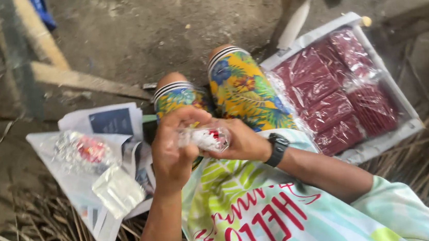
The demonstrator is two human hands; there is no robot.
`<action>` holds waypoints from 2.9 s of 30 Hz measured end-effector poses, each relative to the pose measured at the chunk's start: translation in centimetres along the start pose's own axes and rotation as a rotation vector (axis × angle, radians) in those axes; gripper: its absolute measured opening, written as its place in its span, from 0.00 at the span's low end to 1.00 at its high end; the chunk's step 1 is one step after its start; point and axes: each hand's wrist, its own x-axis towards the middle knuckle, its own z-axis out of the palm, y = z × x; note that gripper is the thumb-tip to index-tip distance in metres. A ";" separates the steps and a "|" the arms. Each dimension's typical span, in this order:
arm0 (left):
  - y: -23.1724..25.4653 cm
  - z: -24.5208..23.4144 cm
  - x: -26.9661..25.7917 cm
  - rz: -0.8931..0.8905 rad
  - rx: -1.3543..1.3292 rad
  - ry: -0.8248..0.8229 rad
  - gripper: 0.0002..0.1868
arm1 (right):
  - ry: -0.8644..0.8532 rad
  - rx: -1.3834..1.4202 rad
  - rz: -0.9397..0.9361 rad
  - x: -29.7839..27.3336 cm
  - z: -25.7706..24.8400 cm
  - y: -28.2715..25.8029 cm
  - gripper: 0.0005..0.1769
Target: The person organizes red incense sticks into groups, places them into plastic bags, and then arranges the filled bags into a white container.
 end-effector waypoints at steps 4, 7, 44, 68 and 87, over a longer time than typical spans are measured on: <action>-3.5 -1.8 -1.4 -0.048 0.352 0.038 0.12 | 0.121 0.097 0.111 0.0 -0.4 -0.6 0.22; 0.0 2.5 0.9 0.197 0.382 0.056 0.12 | 0.091 0.063 0.051 -0.4 -0.8 0.5 0.17; -7.3 -1.4 -2.2 -0.401 0.471 0.034 0.14 | 0.269 -0.899 1.016 -35.4 -11.5 14.2 0.25; -9.3 -0.5 -2.9 -0.490 0.447 -0.043 0.14 | 0.461 -1.187 1.161 -32.4 -15.1 19.3 0.44; -10.1 -0.5 -3.1 -0.543 0.572 0.002 0.15 | 0.392 -1.108 1.089 -30.1 -9.9 15.2 0.39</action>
